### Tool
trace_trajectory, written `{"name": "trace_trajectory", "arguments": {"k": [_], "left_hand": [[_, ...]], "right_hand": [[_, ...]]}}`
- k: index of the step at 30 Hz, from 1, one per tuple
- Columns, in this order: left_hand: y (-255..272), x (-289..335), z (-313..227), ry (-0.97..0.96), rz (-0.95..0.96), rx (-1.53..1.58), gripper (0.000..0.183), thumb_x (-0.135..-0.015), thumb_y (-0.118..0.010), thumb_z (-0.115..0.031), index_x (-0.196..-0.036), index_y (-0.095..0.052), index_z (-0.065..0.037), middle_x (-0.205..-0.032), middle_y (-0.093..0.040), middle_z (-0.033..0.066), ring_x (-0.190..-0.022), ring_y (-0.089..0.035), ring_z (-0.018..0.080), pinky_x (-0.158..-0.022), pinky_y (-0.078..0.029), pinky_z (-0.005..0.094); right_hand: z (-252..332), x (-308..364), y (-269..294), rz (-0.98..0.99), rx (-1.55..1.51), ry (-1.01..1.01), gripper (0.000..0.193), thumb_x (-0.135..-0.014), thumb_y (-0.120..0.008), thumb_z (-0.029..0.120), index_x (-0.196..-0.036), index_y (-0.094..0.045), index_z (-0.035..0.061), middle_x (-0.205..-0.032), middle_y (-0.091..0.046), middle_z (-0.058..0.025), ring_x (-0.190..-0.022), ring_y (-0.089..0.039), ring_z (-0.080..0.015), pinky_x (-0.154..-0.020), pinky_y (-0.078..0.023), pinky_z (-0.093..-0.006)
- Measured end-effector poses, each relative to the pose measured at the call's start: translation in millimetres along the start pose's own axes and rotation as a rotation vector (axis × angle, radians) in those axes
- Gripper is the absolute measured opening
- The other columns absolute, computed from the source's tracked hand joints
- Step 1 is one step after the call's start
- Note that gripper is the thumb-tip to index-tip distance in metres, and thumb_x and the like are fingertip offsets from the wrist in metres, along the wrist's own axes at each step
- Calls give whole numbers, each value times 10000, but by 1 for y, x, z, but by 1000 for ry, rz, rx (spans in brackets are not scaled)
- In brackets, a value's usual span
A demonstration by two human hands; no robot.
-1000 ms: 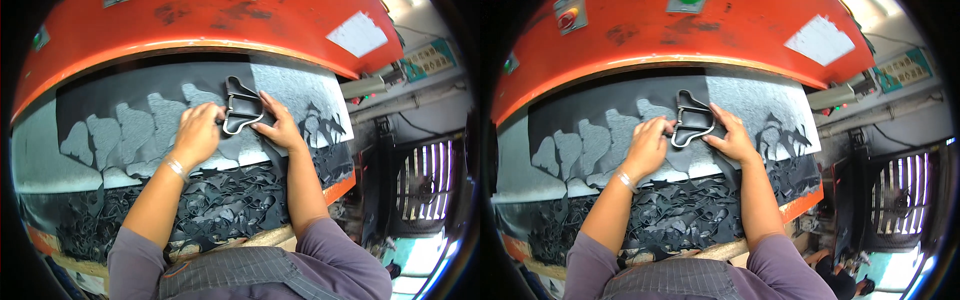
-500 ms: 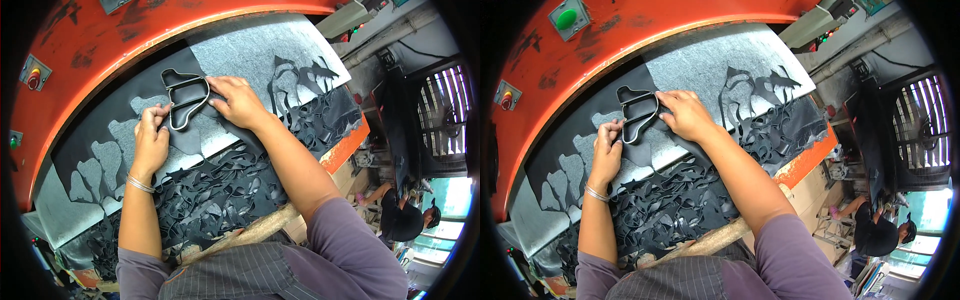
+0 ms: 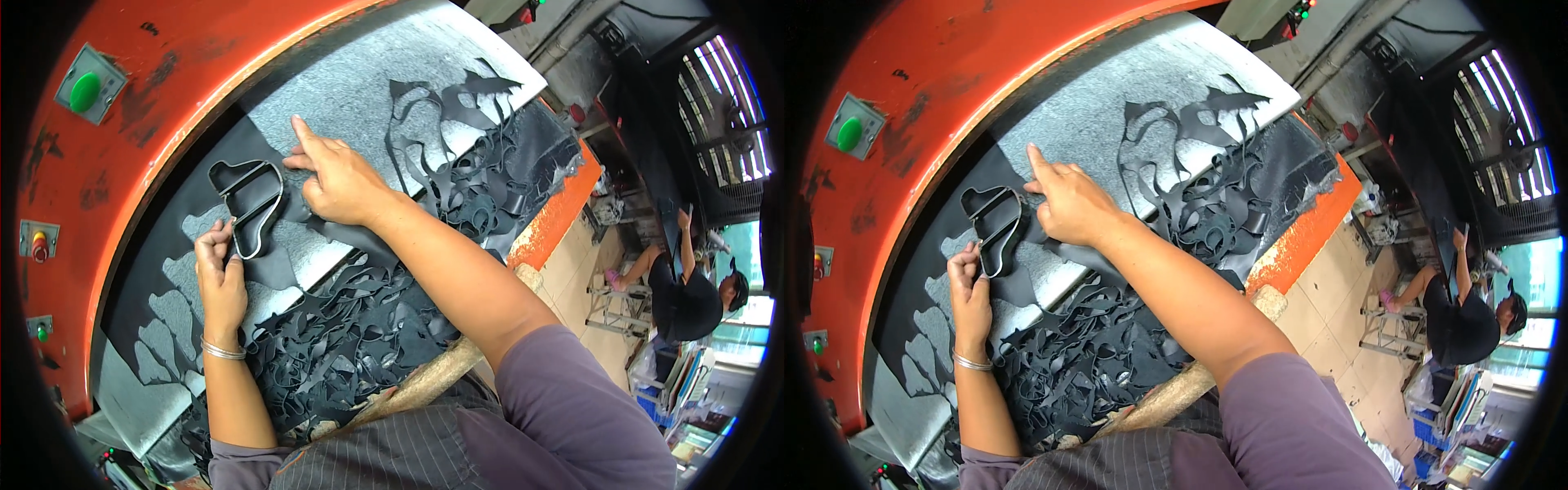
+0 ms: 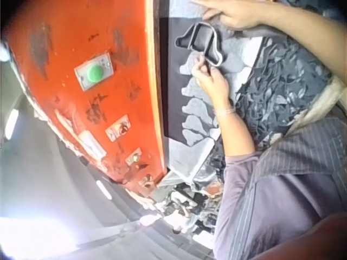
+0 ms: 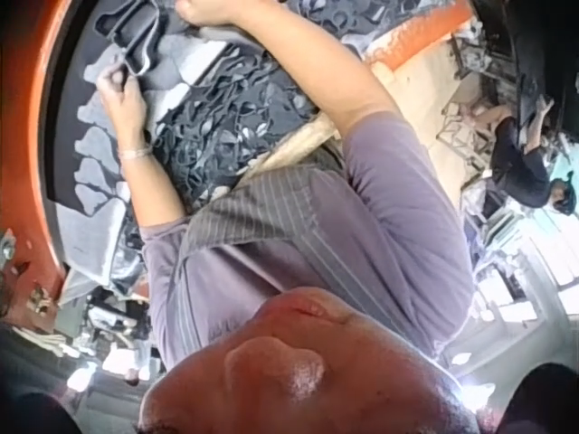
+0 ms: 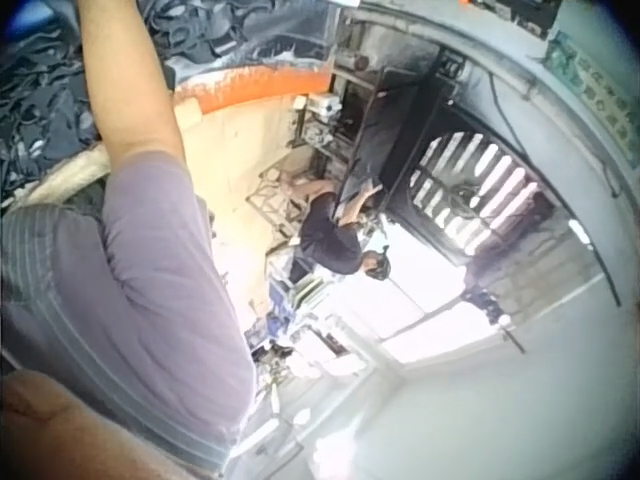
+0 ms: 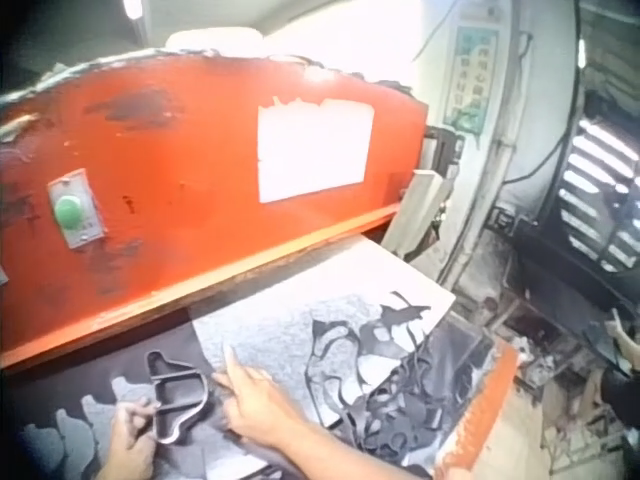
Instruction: Die-cutting shoe parts from material using a hydraulic clicker press.
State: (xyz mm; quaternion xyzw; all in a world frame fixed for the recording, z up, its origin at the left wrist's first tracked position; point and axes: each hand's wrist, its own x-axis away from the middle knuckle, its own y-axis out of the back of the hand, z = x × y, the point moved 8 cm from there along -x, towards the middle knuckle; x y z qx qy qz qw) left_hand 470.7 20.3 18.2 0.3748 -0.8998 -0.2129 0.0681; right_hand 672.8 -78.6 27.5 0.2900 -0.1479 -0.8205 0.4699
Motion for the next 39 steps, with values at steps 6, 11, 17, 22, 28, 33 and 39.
{"name": "trace_trajectory", "arguments": {"k": [6,11,17,22,28,33,39], "left_hand": [[1,-4,2,40,-8,51,375,-822,-356,139,-1165,-386,-10,-1395,-448,264,-1415,-308,306,-1147,-196,386],[7,-2,1,-17,-28,-76,345,-804,-378,138,-1120,-417,5,-1313,-545,260,-1381,-375,320,-1131,-247,372],[7,10,-11,-121,-24,-232,314,-796,-472,62,-1093,-433,-35,-1238,-630,170,-1323,-455,330,-1087,-325,418],[46,44,8,-69,-123,169,357,-830,-532,52,-1172,-461,-22,-1245,-612,155,-1266,-505,248,-1024,-386,364],[209,126,24,-31,-642,201,83,-933,-571,-53,-1008,-597,-28,-1031,-655,69,-996,-602,157,-905,-460,297],[344,236,-30,-356,-1350,-49,262,-1018,-485,-262,-974,-579,-21,-943,-620,66,-874,-580,141,-825,-463,294],[381,281,-86,-272,-1149,-308,307,-1025,-467,-255,-791,-434,-58,-737,-388,-32,-694,-336,71,-639,-346,250]], "right_hand": [[9,1,-4,-20,151,170,822,-712,-571,34,-1451,-229,-76,-1093,-694,-95,-1050,-573,-334,-999,-393,-412],[16,1,-6,-26,192,210,752,-723,-587,60,-1414,-328,-85,-1064,-680,-139,-1042,-578,-346,-982,-401,-412],[23,13,-7,52,221,163,779,-727,-572,53,-1440,-278,-59,-1161,-648,-151,-1102,-553,-362,-991,-397,-427],[61,34,2,-12,192,101,707,-759,-582,45,-1431,-363,27,-1167,-653,-147,-1163,-550,-338,-1024,-396,-413],[112,65,22,-90,-63,-65,506,-863,-649,89,-1339,-486,30,-1079,-677,-135,-963,-639,-183,-846,-489,-308],[224,31,34,-270,-371,227,437,-851,-723,134,-1205,-502,3,-800,-658,-72,-701,-601,-91,-654,-497,-251],[270,24,38,-355,-61,211,354,-818,-734,136,-1049,-492,18,-675,-615,-97,-619,-609,-201,-592,-490,-332]]}}
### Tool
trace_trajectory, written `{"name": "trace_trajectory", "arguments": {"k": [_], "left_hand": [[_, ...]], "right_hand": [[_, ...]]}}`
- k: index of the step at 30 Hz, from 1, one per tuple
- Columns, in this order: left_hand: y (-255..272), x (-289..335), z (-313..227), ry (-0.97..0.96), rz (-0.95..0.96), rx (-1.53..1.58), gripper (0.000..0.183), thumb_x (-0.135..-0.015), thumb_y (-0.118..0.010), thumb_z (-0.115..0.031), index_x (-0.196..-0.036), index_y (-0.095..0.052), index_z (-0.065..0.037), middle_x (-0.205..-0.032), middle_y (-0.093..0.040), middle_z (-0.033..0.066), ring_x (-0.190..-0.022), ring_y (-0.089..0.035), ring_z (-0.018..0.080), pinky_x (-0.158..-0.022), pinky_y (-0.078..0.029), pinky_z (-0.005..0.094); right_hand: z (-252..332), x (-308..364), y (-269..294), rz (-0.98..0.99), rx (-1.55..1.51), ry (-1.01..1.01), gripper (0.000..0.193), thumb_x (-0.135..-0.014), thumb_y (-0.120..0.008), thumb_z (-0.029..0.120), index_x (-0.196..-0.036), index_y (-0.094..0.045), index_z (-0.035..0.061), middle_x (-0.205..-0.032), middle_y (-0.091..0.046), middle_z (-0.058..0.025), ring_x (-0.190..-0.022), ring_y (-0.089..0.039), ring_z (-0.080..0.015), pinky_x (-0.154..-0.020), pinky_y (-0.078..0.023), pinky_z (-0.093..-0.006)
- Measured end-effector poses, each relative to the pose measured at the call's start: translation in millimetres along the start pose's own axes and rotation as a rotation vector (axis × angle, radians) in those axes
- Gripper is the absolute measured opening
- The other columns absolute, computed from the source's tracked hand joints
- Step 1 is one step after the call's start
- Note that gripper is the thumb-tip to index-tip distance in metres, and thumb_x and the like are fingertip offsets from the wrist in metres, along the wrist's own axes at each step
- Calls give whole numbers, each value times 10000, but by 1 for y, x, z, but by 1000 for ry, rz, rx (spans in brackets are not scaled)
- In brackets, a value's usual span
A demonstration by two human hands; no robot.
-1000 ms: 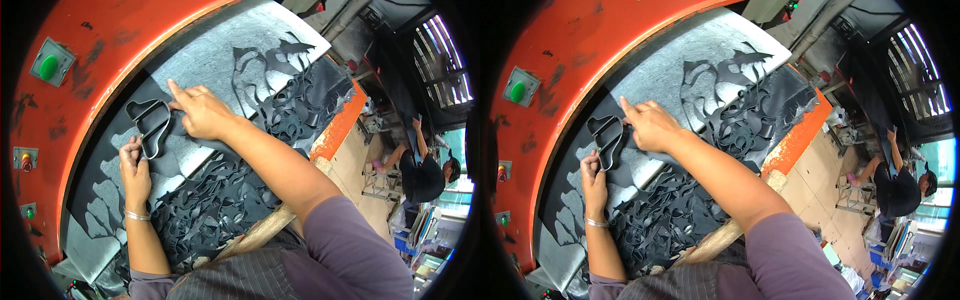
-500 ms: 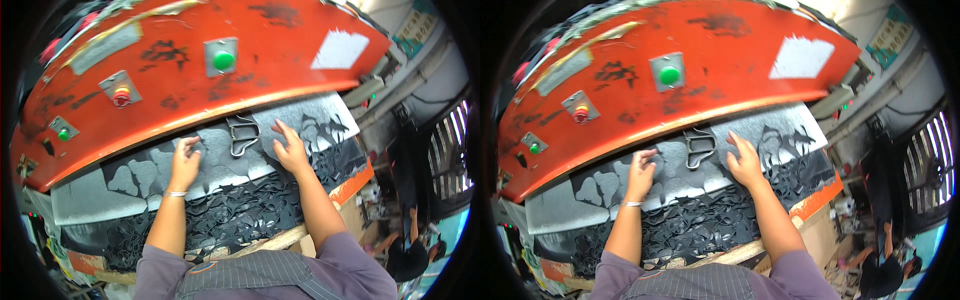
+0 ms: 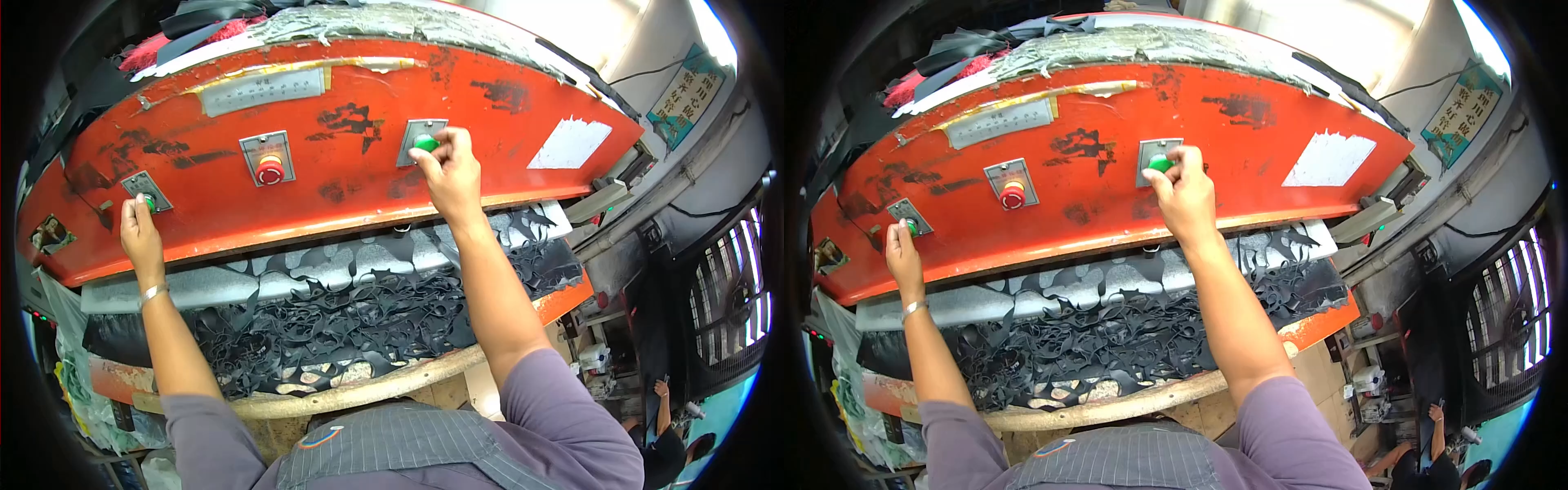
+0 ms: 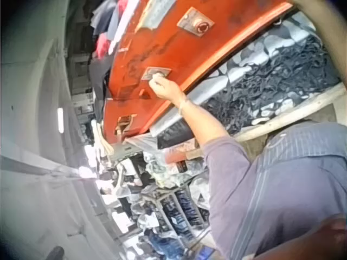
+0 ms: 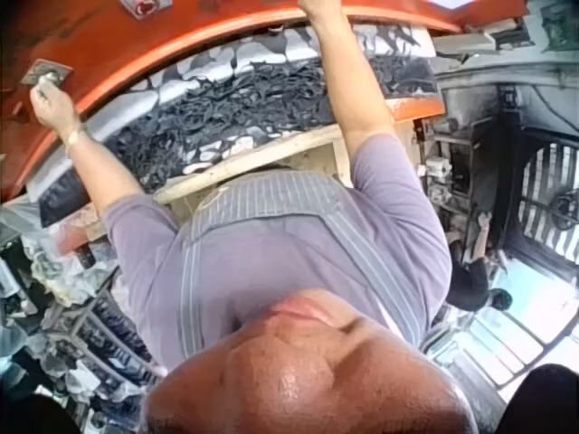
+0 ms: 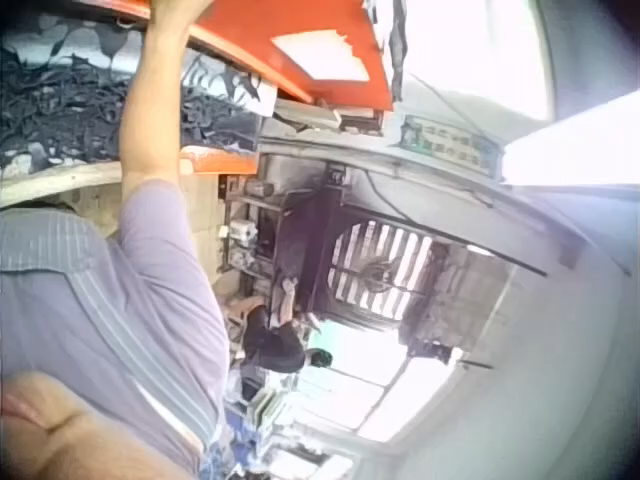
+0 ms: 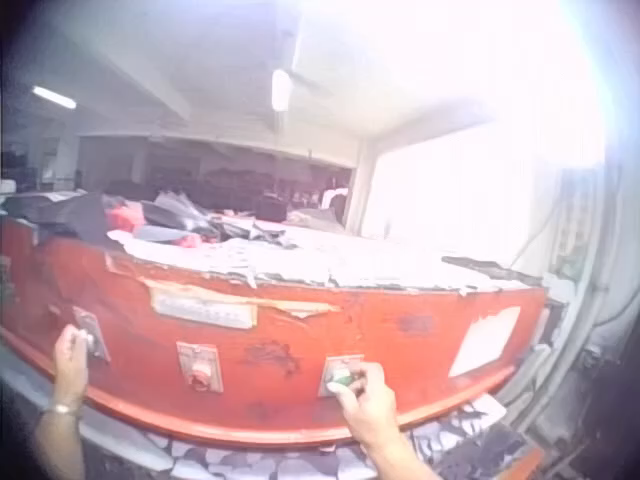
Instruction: Die-cutting shoe parts from material using a hydraulic clicker press.
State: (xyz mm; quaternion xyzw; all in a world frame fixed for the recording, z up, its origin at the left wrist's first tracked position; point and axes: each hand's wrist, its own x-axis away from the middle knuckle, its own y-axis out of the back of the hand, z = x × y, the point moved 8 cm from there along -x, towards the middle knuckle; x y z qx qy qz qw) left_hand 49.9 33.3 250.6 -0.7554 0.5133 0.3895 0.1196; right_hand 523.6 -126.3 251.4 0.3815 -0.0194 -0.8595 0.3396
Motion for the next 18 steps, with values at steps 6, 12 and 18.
{"name": "trace_trajectory", "arguments": {"k": [6,12,18], "left_hand": [[-15,159,-30,181,541,-61,260,-949,-564,-207,-762,-497,-40,-667,-472,29,-646,-436,126,-587,-395,293],[-28,322,-141,-68,1068,-59,155,-800,-699,-214,-860,-716,-71,-831,-664,99,-831,-622,281,-741,-508,380],[-30,337,-146,-64,950,-161,122,-773,-694,-189,-803,-710,-72,-771,-622,92,-776,-576,302,-687,-482,392]], "right_hand": [[12,155,-22,758,158,-140,422,-800,-737,394,-960,-581,36,-842,-628,-179,-768,-633,-367,-679,-504,-441],[55,299,-18,1185,258,206,487,-698,-786,366,-1006,-628,23,-982,-616,-137,-960,-592,-327,-801,-510,-410],[55,307,-17,977,430,240,254,-606,-717,120,-837,-649,40,-895,-615,-113,-868,-616,-270,-721,-535,-362]]}}
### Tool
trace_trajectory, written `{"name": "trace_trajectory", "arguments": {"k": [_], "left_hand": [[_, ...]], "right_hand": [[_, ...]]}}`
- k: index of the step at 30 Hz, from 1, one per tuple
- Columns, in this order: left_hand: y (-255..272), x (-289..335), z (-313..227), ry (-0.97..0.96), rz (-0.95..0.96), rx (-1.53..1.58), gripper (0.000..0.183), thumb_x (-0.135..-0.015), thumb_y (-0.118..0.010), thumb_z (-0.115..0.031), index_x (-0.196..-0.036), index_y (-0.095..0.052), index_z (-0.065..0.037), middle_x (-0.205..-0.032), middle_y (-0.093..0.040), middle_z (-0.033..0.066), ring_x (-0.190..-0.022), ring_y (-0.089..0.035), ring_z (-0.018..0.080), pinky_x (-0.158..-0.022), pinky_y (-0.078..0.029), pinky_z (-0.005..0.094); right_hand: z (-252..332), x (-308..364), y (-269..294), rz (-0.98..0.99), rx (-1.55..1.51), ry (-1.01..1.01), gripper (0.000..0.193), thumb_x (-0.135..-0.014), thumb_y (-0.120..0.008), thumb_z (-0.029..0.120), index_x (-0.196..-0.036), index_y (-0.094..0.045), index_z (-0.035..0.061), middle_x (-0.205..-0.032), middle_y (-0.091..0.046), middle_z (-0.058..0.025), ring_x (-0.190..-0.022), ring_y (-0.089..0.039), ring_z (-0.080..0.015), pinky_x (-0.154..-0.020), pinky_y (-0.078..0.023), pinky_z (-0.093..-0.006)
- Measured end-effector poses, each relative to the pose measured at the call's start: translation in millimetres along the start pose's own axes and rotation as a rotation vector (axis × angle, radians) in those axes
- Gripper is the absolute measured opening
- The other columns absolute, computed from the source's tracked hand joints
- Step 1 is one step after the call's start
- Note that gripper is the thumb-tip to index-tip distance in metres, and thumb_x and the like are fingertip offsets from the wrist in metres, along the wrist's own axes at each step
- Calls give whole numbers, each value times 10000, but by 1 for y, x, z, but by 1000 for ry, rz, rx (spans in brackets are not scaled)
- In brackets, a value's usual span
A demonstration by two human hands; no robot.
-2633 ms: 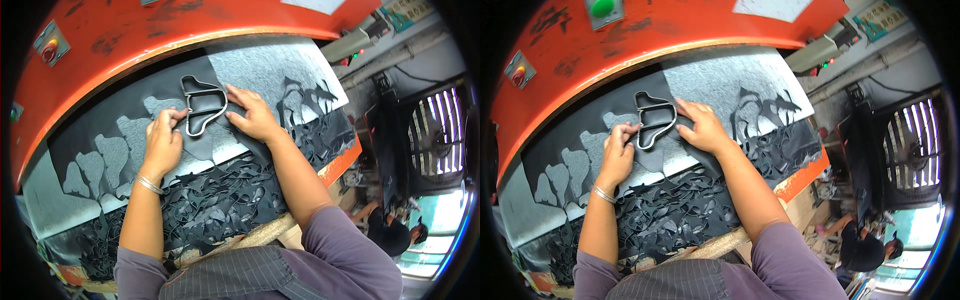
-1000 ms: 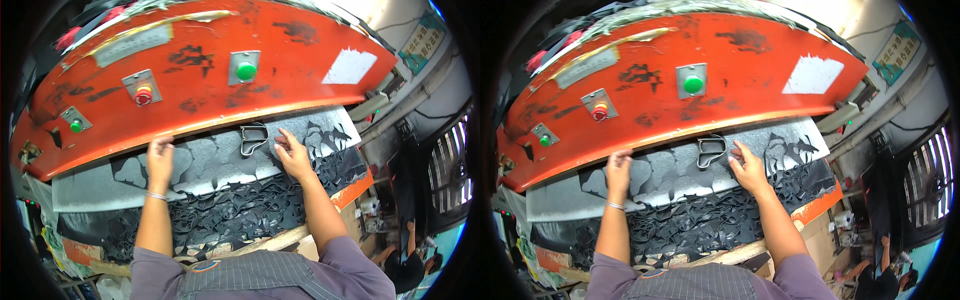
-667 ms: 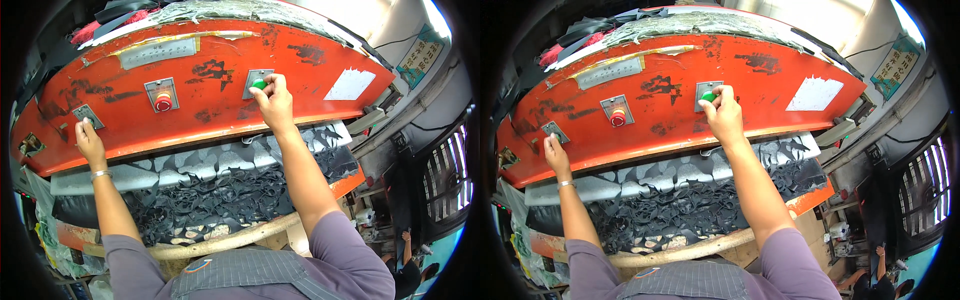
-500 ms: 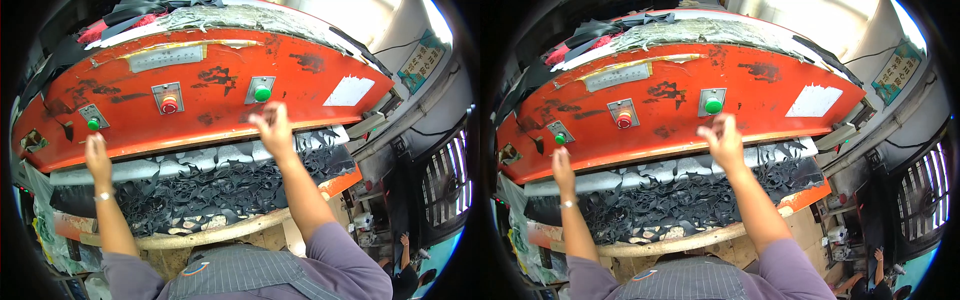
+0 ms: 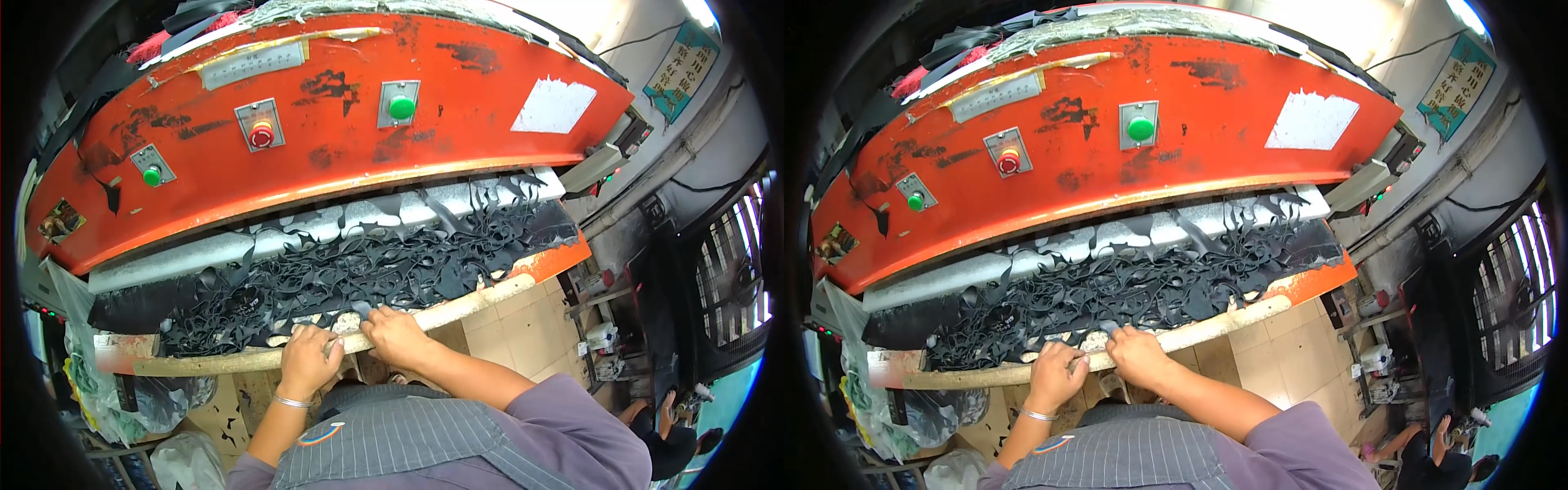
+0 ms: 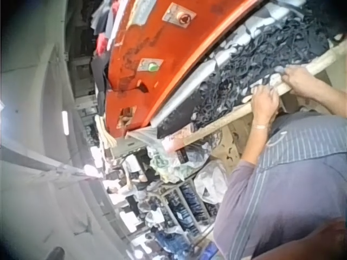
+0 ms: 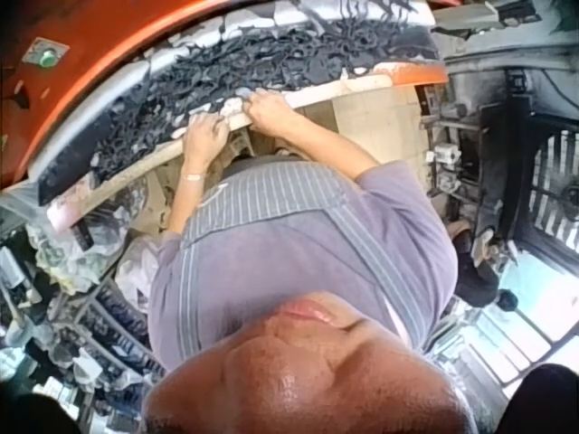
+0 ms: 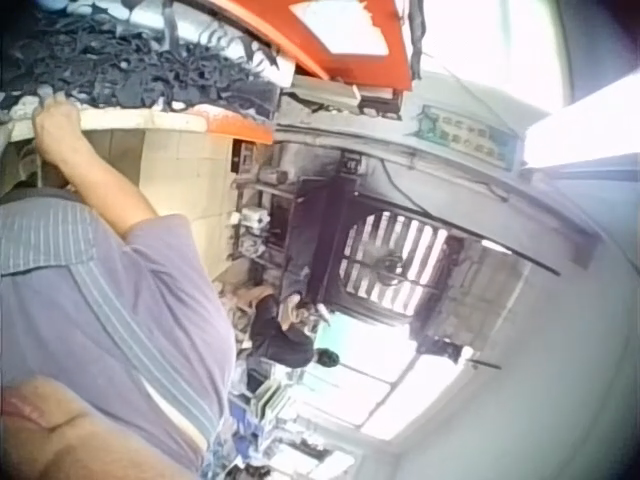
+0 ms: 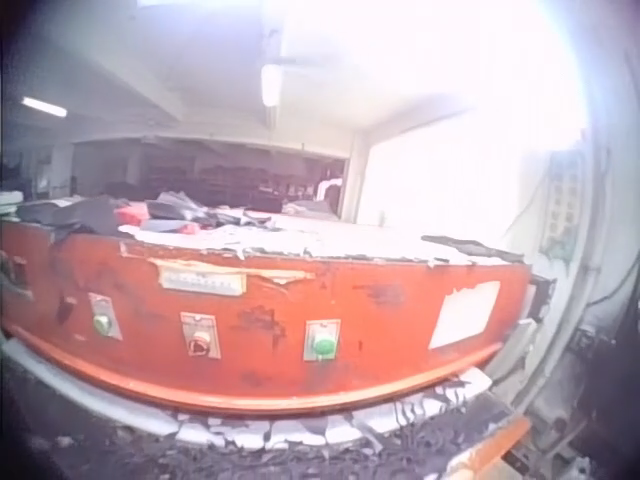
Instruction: Die-cutting shoe parts from material using a hydraulic clicker press.
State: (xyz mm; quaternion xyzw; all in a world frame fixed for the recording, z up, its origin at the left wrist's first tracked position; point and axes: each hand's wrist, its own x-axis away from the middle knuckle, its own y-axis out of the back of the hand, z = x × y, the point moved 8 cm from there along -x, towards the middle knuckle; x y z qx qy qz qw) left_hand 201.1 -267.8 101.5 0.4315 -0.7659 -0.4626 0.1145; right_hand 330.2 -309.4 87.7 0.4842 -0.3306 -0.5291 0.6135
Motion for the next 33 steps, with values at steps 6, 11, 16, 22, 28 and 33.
{"name": "trace_trajectory", "arguments": {"k": [6,11,16,22,28,33], "left_hand": [[1,-15,7,-1,8,78,133,-758,-700,-200,-749,-705,-67,-731,-619,103,-737,-579,307,-682,-479,386],[-7,-39,30,52,246,122,186,-772,-714,-253,-768,-726,-68,-700,-645,103,-681,-607,292,-669,-489,374],[-18,-103,21,26,281,138,203,-818,-699,-244,-888,-709,-54,-802,-670,98,-742,-623,275,-660,-504,360],[-14,-164,-7,-108,97,162,173,-807,-709,-179,-914,-682,-45,-923,-668,95,-863,-621,284,-767,-504,361],[-31,-162,-6,-106,72,432,197,-825,-690,-126,-984,-676,-11,-956,-670,120,-882,-637,241,-789,-510,331],[-53,-140,-8,123,54,855,625,-855,-709,-171,-1393,-425,-26,-1309,-496,139,-1074,-569,192,-775,-522,291]], "right_hand": [[-12,-12,1,199,-31,70,259,-682,-714,235,-860,-694,48,-876,-669,-154,-844,-662,-296,-713,-542,-408],[-112,-82,56,49,-264,-255,588,-814,-622,594,-1126,-653,97,-1027,-675,-202,-977,-645,-381,-848,-507,-476],[-254,-161,80,-229,37,-845,784,-754,-679,607,-1303,-482,82,-1300,-491,-227,-1235,-435,-391,-933,-470,-482],[-319,-185,70,-292,-505,-758,689,-693,-756,345,-1229,-455,34,-1195,-563,-238,-1099,-570,-375,-907,-487,-431],[-295,-98,108,-650,-995,-341,591,-732,-761,133,-1213,-426,61,-1098,-571,-111,-1011,-556,-209,-848,-489,-353],[-172,-47,66,-259,-1165,-236,538,-721,-788,136,-1179,-522,42,-1178,-560,-106,-1049,-545,-176,-839,-485,-313]]}}
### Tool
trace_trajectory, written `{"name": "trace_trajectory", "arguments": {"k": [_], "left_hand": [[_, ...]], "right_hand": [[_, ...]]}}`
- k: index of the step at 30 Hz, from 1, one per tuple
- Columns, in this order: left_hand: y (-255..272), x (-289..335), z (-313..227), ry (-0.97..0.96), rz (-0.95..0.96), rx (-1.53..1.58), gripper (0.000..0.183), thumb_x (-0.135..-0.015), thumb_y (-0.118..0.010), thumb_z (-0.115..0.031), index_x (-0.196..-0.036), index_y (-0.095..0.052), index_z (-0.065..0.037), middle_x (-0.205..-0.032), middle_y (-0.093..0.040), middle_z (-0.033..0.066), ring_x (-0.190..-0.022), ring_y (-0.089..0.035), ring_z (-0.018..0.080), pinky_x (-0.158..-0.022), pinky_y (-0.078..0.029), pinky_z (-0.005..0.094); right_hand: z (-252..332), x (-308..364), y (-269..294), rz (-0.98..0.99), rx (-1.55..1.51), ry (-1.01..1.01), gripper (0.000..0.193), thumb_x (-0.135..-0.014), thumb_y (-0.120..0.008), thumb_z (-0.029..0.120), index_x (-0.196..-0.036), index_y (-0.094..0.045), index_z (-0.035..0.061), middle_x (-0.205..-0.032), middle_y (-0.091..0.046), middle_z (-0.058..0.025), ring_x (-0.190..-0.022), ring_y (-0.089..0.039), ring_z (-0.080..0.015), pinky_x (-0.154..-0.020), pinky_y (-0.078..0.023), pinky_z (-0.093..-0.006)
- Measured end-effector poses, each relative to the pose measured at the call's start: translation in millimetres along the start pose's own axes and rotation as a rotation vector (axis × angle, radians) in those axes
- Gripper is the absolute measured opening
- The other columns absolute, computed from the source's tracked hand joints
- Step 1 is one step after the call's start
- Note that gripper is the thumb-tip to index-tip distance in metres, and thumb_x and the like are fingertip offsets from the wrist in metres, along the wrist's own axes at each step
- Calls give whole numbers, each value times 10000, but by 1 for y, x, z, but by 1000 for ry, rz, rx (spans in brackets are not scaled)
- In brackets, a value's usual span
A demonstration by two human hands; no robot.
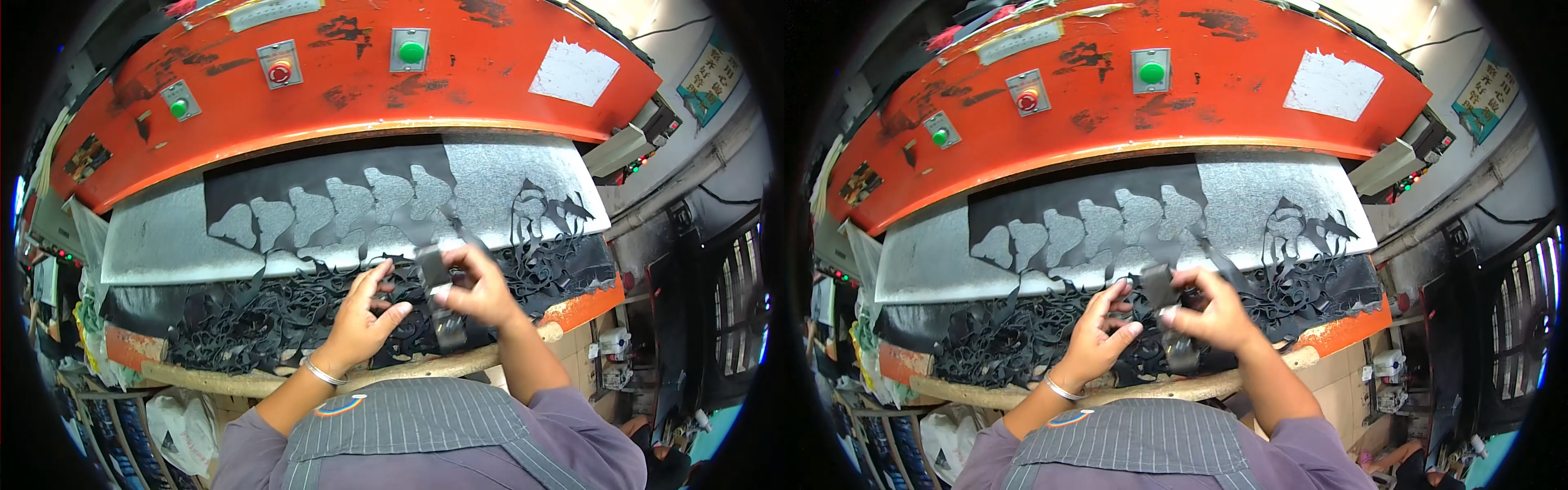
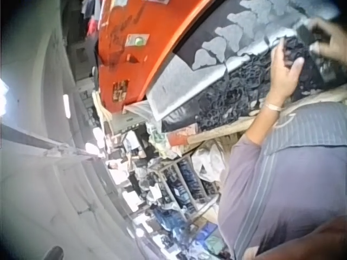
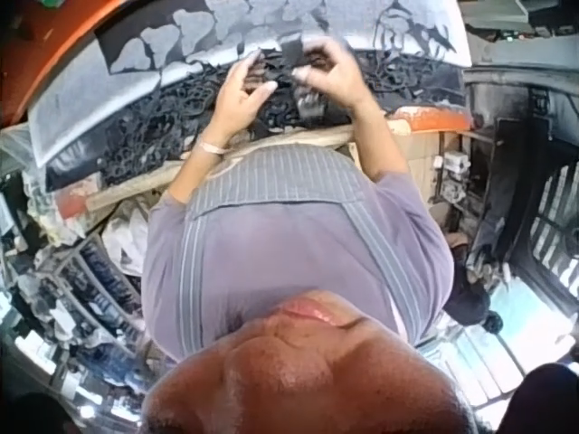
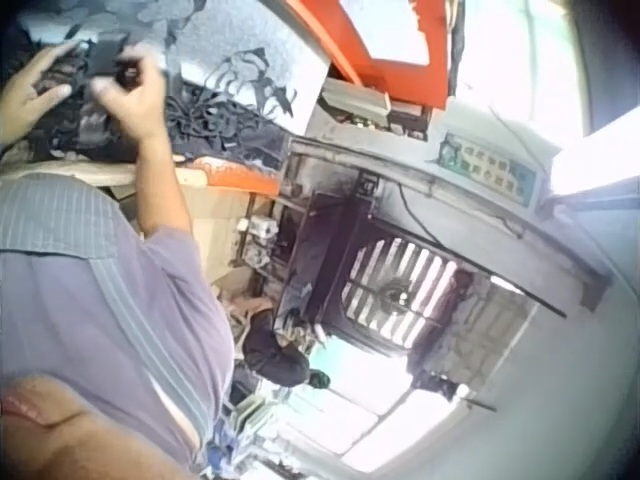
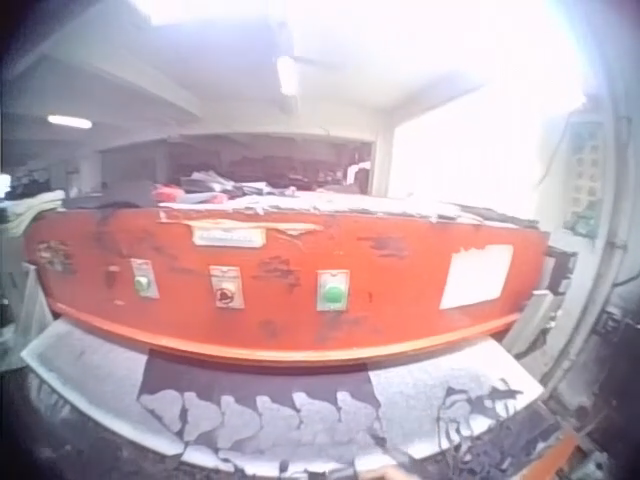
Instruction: Die-cutting shoe parts from material using a hydraulic clicker press.
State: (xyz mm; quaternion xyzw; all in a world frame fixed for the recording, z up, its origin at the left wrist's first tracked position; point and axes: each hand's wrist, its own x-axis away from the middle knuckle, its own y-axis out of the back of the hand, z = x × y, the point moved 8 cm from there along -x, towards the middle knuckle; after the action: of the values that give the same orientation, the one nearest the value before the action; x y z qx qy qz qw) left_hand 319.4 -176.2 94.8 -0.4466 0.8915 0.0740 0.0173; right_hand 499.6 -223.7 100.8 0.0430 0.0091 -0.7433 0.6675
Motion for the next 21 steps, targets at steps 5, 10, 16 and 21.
{"name": "trace_trajectory", "arguments": {"k": [5,10,16,21], "left_hand": [[-7,39,7,-12,148,18,515,-842,-734,-157,-1278,-521,16,-1245,-533,119,-1121,-554,202,-890,-496,302],[1,86,7,-70,-22,171,473,-794,-783,-114,-1193,-573,27,-1174,-570,88,-1002,-604,153,-876,-498,288],[22,134,36,167,-272,194,294,-789,-796,-141,-990,-645,12,-786,-636,-3,-742,-572,72,-687,-477,242],[63,186,26,31,-440,-37,232,-797,-790,-126,-925,-649,6,-794,-640,-9,-705,-546,67,-642,-472,255]], "right_hand": [[-6,41,-45,160,53,5,407,-730,-796,161,-1087,-673,9,-1189,-594,-129,-960,-585,-164,-797,-472,-285],[3,56,-92,514,84,63,360,-783,-717,227,-1081,-683,28,-1157,-514,-136,-1108,-470,-255,-952,-391,-380],[7,60,-121,494,348,237,290,-751,-732,244,-898,-651,7,-1095,-495,-167,-1060,-453,-308,-922,-385,-412],[8,45,-135,515,610,261,334,-736,-740,293,-913,-677,17,-1049,-498,-169,-1004,-464,-324,-872,-414,-408]]}}
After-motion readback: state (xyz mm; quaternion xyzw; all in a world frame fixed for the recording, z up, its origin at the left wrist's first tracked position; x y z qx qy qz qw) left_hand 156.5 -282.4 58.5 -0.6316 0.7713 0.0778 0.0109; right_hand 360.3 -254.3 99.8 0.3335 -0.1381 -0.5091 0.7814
